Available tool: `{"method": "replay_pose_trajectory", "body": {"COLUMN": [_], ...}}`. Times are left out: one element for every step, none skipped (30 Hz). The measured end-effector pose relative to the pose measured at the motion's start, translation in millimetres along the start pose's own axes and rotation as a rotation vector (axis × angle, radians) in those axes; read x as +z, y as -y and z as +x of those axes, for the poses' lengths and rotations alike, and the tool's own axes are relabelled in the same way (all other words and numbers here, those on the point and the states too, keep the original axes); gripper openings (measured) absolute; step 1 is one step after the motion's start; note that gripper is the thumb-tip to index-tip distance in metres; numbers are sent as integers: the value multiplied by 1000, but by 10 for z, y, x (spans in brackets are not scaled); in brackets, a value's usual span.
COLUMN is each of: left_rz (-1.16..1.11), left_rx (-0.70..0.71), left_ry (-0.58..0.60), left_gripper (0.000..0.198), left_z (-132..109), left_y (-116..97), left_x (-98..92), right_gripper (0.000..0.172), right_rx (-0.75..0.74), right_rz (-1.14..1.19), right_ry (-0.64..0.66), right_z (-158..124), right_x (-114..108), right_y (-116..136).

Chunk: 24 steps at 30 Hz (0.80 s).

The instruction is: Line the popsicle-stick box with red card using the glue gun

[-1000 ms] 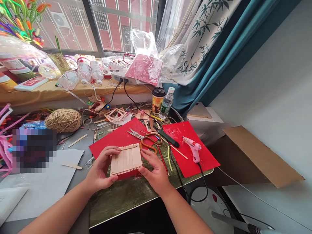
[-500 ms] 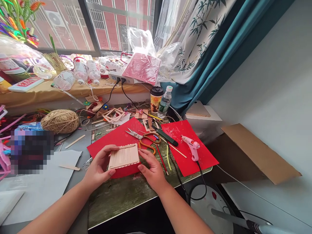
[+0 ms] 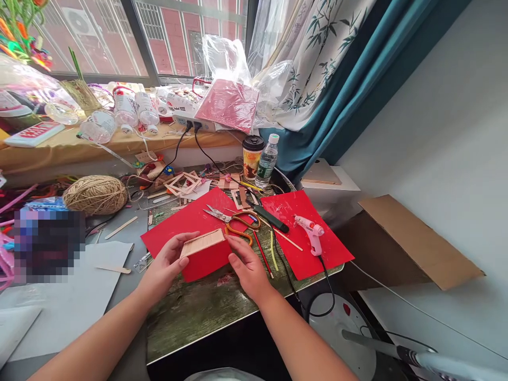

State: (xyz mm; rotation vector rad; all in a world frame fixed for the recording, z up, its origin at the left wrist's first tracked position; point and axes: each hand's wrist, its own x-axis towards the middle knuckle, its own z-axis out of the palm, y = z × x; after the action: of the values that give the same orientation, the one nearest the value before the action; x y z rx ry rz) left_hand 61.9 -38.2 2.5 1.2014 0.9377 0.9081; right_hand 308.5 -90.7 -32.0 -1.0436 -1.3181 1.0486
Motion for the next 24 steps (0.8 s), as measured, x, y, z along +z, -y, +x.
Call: {"method": "replay_pose_trajectory", "body": {"left_rz": [-14,-29,-47,-64,-80,-99,-132,-185,-256,-338,-422,-500,-565,-618,-657,-686,-706,-720,-728,-730,-726,-718,-707,-694], "left_rx": [-35,-72,-108,-142,-175,-208,-238,-263,-279,-292,-307,-328,-355,-383,-404,-412,-409,-398,-384,-374,-368,-365,-361,-357], "left_ry": [8,19,32,50,74,98,113,119,114,108,111,126,152,184,212,231,238,240,239,240,242,245,245,242], "left_gripper": [66,67,67,66,66,65,65,66,68,69,70,70,69,67,66,66,66,66,65,64,63,62,60,60], "left_z": [9,16,21,22,19,12,4,-4,-11,-16,-18,-17,-13,-8,-2,4,9,12,13,12,10,7,4,1], "left_y": [-1,-2,-3,-5,-6,-7,-8,-9,-11,-15,-22,-32,-44,-56,-65,-72,-74,-73,-70,-65,-61,-59,-57,-56], "left_x": [-6,-14,-24,-32,-37,-37,-31,-21,-7,8,22,33,39,41,40,38,35,33,33,34,38,42,47,52], "right_gripper": [40,40,41,44,47,50,53,54,56,56,55,55,57,60,64,69,71,73,72,70,68,65,62,60], "right_rx": [14,27,38,44,44,41,31,12,-22,-74,-144,-231,-329,-431,-525,-603,-655,-672,-658,-624,-585,-551,-530,-523], "right_rz": [16,35,54,69,72,58,26,-23,-87,-164,-254,-355,-459,-557,-640,-706,-756,-794,-829,-863,-896,-925,-949,-971], "right_ry": [-7,-8,-1,13,32,53,66,61,27,-36,-114,-187,-231,-223,-161,-62,44,129,181,198,191,179,171,170], "right_z": [8,19,35,55,77,99,119,133,137,130,110,80,40,-3,-44,-80,-104,-117,-117,-107,-89,-68,-47,-30], "right_x": [-6,-9,-9,-5,3,16,32,51,73,97,123,151,182,217,258,305,357,411,463,511,551,580,598,605], "right_y": [14,36,66,102,142,184,225,264,300,332,363,392,420,448,474,498,518,534,545,549,549,545,538,530]}}
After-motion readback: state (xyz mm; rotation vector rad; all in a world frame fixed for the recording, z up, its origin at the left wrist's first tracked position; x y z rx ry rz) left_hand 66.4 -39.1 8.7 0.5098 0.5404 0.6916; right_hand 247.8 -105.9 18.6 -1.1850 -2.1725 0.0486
